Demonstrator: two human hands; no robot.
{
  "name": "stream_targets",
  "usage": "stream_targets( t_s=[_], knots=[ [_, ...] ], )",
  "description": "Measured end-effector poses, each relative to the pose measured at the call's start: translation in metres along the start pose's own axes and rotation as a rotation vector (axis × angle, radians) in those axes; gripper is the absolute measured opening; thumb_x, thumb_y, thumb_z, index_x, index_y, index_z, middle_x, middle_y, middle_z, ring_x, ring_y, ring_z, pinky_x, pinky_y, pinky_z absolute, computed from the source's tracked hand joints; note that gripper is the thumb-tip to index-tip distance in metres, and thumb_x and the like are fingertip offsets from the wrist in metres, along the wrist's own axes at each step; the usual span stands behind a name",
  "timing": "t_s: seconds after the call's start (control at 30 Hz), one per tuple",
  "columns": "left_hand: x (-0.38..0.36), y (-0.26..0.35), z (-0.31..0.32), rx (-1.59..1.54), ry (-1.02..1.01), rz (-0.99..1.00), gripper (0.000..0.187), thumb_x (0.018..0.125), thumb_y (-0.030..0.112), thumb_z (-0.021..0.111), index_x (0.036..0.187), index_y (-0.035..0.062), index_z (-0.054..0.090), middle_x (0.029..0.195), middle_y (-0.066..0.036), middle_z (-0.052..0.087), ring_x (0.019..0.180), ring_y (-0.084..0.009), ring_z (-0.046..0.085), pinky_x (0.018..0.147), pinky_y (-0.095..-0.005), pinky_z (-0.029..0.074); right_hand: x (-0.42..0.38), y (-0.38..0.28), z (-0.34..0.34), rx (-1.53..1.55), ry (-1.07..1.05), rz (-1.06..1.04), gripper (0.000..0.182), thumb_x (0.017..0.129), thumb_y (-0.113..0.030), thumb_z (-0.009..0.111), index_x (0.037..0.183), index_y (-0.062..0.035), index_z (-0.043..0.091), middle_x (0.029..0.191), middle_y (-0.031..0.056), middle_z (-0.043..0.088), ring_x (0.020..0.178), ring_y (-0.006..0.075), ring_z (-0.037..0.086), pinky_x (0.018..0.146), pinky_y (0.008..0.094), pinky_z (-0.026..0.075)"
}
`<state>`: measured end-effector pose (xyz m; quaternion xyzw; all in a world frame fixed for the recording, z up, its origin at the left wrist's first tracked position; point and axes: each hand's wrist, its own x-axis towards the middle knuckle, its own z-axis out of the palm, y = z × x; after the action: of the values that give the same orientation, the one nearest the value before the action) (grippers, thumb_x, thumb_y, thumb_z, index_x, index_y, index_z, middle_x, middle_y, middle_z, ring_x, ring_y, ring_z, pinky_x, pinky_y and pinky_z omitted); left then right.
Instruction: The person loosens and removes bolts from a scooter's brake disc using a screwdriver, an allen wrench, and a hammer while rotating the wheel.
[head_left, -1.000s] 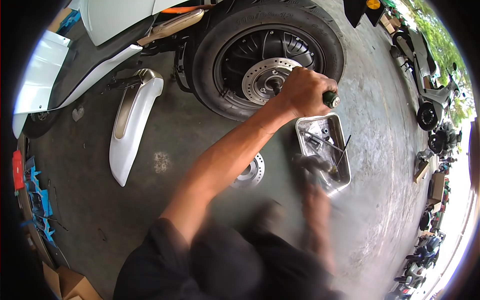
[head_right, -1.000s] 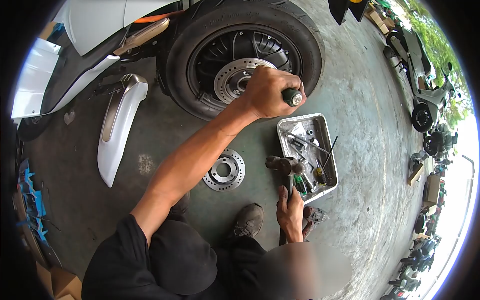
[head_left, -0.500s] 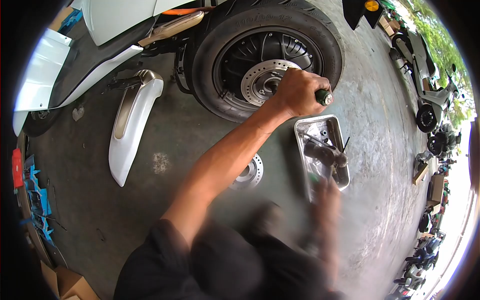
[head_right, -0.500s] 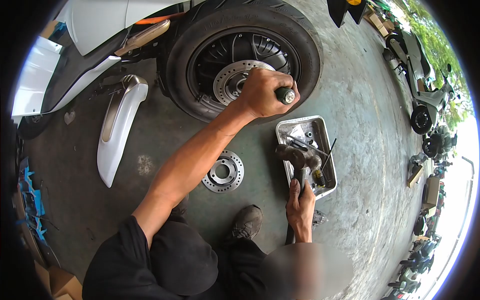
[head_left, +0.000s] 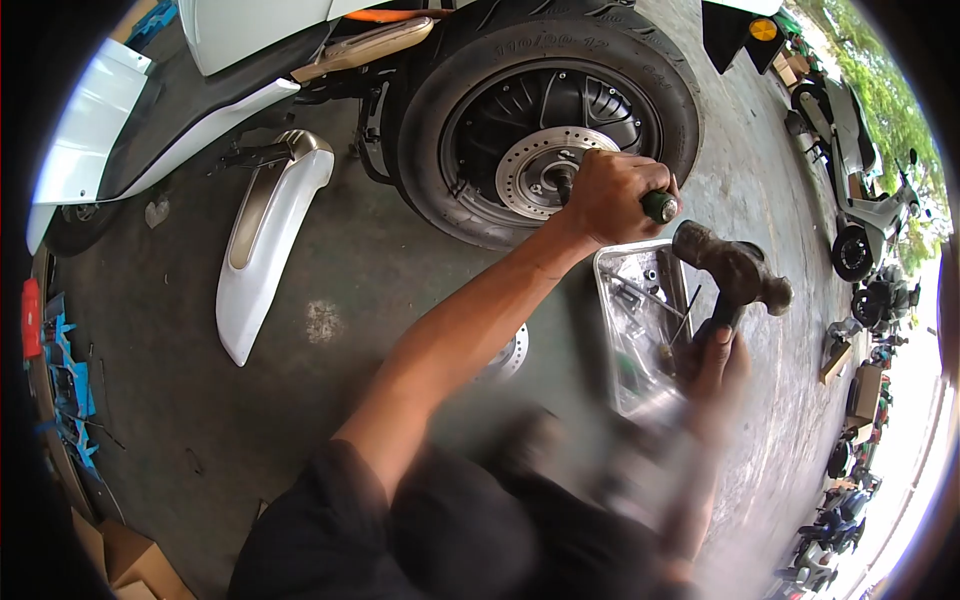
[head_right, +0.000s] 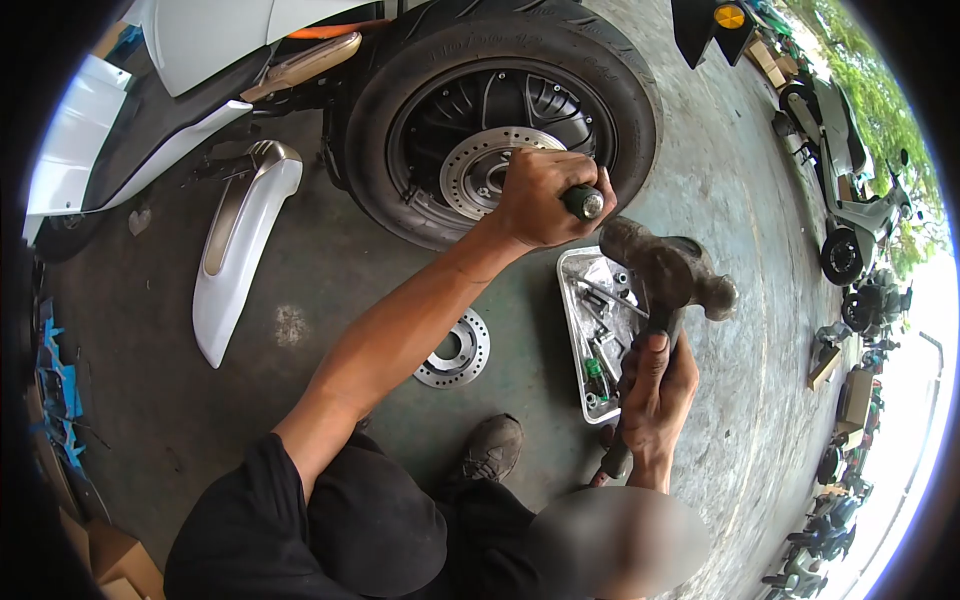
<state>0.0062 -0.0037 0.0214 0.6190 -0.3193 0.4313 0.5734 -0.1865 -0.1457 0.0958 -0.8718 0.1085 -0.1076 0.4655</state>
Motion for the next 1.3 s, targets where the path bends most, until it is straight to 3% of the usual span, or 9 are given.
stream_targets(
  t_s=[0.33, 0.5, 0.6, 0.63, 0.73, 0.77, 0.93, 1.13, 1.3],
  knots=[
    [0.003, -0.002, -0.001, -0.058, 0.054, -0.003, 0.023, 0.074, 0.008, 0.070, 0.061, 0.0092, 0.052, 0.059, -0.008, 0.060, 0.051, -0.0286, 0.060, 0.047, -0.0357, 0.044, 0.021, -0.008, 0.018, -0.223, 0.063, -0.256, 0.037, 0.105, -0.035, 0.048, 0.088, -0.0018, 0.052, 0.056, -0.0019, 0.045, 0.048, 0.0076, 0.039, 0.046, 0.0277, 0.031],
    [0.003, -0.003, -0.002, 0.002, 0.015, -0.027, 0.021, 0.072, 0.007, 0.071, 0.061, 0.0084, 0.054, 0.058, -0.009, 0.059, 0.050, -0.0283, 0.060, 0.046, -0.0345, 0.044, 0.016, -0.037, -0.008, -0.223, 0.110, -0.154, 0.035, 0.104, -0.036, 0.048, 0.090, -0.0041, 0.054, 0.058, -0.0009, 0.047, 0.047, 0.0082, 0.042, 0.043, 0.0267, 0.034],
    [0.004, -0.004, 0.002, -0.029, 0.068, -0.044, 0.027, 0.073, 0.007, 0.072, 0.057, 0.0087, 0.050, 0.055, -0.009, 0.056, 0.046, -0.0280, 0.056, 0.044, -0.0343, 0.042, 0.010, -0.069, -0.057, 0.316, 0.394, -0.585, 0.056, 0.101, -0.062, 0.034, 0.097, -0.0094, 0.053, 0.062, 0.0029, 0.048, 0.043, 0.0090, 0.041, 0.033, 0.0243, 0.035],
    [0.004, -0.005, 0.002, -0.001, 0.063, -0.037, 0.027, 0.073, 0.008, 0.073, 0.057, 0.0090, 0.050, 0.056, -0.009, 0.057, 0.046, -0.0281, 0.057, 0.044, -0.0343, 0.042, 0.015, -0.071, -0.061, 0.396, 0.270, -0.683, 0.057, 0.102, -0.062, 0.032, 0.097, -0.0093, 0.053, 0.061, 0.0027, 0.047, 0.043, 0.0100, 0.042, 0.034, 0.0246, 0.037],
    [0.005, -0.004, -0.001, 0.019, 0.036, -0.041, 0.027, 0.073, 0.008, 0.073, 0.058, 0.0089, 0.050, 0.055, -0.009, 0.056, 0.047, -0.0283, 0.057, 0.044, -0.0345, 0.043, 0.025, -0.041, -0.011, 0.080, 0.188, -0.388, 0.039, 0.102, -0.041, 0.048, 0.086, -0.0069, 0.055, 0.059, 0.0036, 0.050, 0.049, 0.0146, 0.045, 0.046, 0.0329, 0.041],
    [0.006, -0.004, 0.003, -0.072, 0.082, -0.027, 0.028, 0.074, 0.009, 0.072, 0.059, 0.0083, 0.050, 0.054, -0.010, 0.054, 0.046, -0.0277, 0.057, 0.044, -0.0348, 0.043, 0.026, -0.030, 0.000, -0.492, 0.063, -0.132, 0.033, 0.101, -0.030, 0.056, 0.081, -0.0040, 0.055, 0.059, 0.0054, 0.052, 0.050, 0.0159, 0.042, 0.050, 0.0358, 0.038],
    [0.006, -0.006, 0.001, 0.008, 0.104, -0.027, 0.023, 0.073, 0.008, 0.073, 0.060, 0.0074, 0.053, 0.057, -0.009, 0.060, 0.048, -0.0265, 0.061, 0.046, -0.0337, 0.045, 0.021, -0.008, -0.021, -0.496, 0.080, 0.026, 0.031, 0.102, -0.026, 0.055, 0.087, 0.0004, 0.058, 0.058, 0.0073, 0.048, 0.052, 0.0135, 0.042, 0.050, 0.0361, 0.036],
    [0.004, -0.003, 0.002, -0.029, 0.141, 0.006, 0.028, 0.074, 0.003, 0.071, 0.060, 0.0081, 0.047, 0.052, -0.008, 0.052, 0.044, -0.0262, 0.055, 0.043, -0.0340, 0.041, 0.013, -0.006, -0.016, -0.507, -0.002, -0.167, 0.026, 0.101, -0.024, 0.056, 0.094, 0.0009, 0.058, 0.065, 0.0094, 0.054, 0.058, 0.0132, 0.045, 0.053, 0.0331, 0.038],
    [0.002, -0.001, 0.003, -0.030, 0.204, 0.039, 0.030, 0.074, 0.001, 0.070, 0.062, 0.0085, 0.045, 0.052, -0.008, 0.051, 0.042, -0.0258, 0.052, 0.041, -0.0344, 0.038, 0.009, -0.021, -0.006, -0.387, 0.014, -0.132, 0.029, 0.103, -0.026, 0.055, 0.089, -0.0012, 0.055, 0.064, 0.0006, 0.050, 0.055, 0.0073, 0.040, 0.050, 0.0273, 0.034]
  ],
)
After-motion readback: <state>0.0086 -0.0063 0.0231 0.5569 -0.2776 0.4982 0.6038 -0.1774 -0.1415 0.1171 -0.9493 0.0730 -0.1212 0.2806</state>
